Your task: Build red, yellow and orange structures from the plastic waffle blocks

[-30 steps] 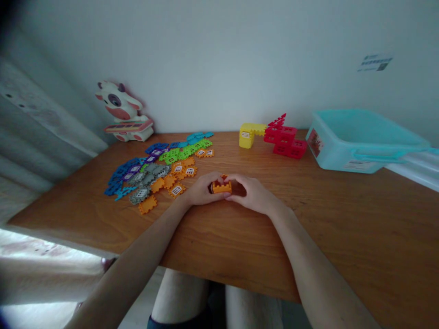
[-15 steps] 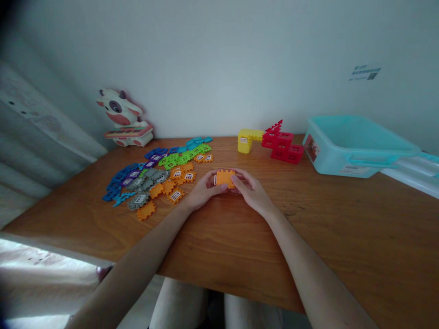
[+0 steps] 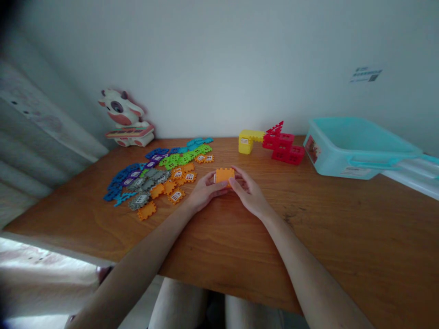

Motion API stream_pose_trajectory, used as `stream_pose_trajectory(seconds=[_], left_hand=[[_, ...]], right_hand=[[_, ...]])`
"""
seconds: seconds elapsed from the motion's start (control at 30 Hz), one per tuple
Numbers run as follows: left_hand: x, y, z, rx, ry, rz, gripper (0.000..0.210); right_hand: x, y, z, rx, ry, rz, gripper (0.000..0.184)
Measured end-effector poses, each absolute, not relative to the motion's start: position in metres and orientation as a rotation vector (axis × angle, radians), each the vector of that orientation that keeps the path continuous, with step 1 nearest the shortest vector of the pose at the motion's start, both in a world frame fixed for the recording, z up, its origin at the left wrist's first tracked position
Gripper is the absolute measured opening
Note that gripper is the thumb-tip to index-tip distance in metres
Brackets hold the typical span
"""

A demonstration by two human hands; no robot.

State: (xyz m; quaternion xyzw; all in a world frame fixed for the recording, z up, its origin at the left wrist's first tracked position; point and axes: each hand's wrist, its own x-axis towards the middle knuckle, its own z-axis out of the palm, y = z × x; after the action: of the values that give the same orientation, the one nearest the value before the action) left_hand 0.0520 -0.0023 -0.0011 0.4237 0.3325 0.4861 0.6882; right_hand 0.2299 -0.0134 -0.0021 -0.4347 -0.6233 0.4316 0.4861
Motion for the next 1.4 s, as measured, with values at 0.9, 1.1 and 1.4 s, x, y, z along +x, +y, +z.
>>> stream_pose_trajectory(seconds=[0.9, 1.1, 1.4], left_hand=[[0.054, 0.002, -0.01, 1.352, 0.689, 1.184, 0.057], [0.051, 0.001, -0.018, 1.728, 1.157, 1.431, 0.059], [0.048, -0.006, -0.013, 2.201, 1.151, 1.346, 0.068]], right_hand=[[0.24, -0.007, -0.001, -1.004, -1.387, 1.148, 0.059], [0.22, -0.013, -0.004, -1.044, -1.416, 1.104, 0.05], [0.214, -0.013, -0.005, -1.036, -1.281, 1.187, 0.052]])
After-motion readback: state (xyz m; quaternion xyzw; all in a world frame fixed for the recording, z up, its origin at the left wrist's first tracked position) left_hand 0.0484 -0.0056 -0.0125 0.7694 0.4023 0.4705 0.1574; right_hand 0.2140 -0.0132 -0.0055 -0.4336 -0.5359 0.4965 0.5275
